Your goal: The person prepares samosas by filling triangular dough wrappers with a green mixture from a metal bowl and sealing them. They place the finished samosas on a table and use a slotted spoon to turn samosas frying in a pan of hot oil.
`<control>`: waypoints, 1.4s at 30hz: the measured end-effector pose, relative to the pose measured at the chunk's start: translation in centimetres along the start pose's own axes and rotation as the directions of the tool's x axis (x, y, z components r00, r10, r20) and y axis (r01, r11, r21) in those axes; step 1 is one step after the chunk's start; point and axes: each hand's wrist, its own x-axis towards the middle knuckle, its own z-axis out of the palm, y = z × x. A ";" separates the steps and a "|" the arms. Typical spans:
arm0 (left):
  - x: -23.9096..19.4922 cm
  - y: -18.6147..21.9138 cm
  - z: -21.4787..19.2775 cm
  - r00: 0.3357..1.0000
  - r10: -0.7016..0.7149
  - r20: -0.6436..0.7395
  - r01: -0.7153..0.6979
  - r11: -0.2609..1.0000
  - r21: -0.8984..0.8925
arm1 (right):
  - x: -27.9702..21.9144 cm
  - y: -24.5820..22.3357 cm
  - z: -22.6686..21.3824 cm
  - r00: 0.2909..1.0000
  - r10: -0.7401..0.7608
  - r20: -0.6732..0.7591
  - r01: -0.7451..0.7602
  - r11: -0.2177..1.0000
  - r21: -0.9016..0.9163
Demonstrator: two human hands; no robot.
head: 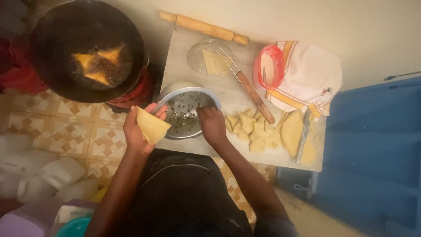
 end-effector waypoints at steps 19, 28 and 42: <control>-2.3 -2.4 2.2 0.994 0.042 -0.105 -0.060 0.982 -0.180 | -6.1 -4.0 0.0 0.975 0.216 -0.056 -0.222 0.964 -0.143; -1.5 -2.3 1.5 0.992 0.052 -0.111 -0.079 0.962 -0.262 | -4.3 -6.8 -2.0 0.487 0.640 0.594 -0.863 0.249 0.440; 6.6 -0.7 -5.8 0.999 -0.035 0.039 0.046 0.944 -0.327 | 0.5 -8.9 -5.5 0.420 0.498 0.758 -0.736 -0.301 0.606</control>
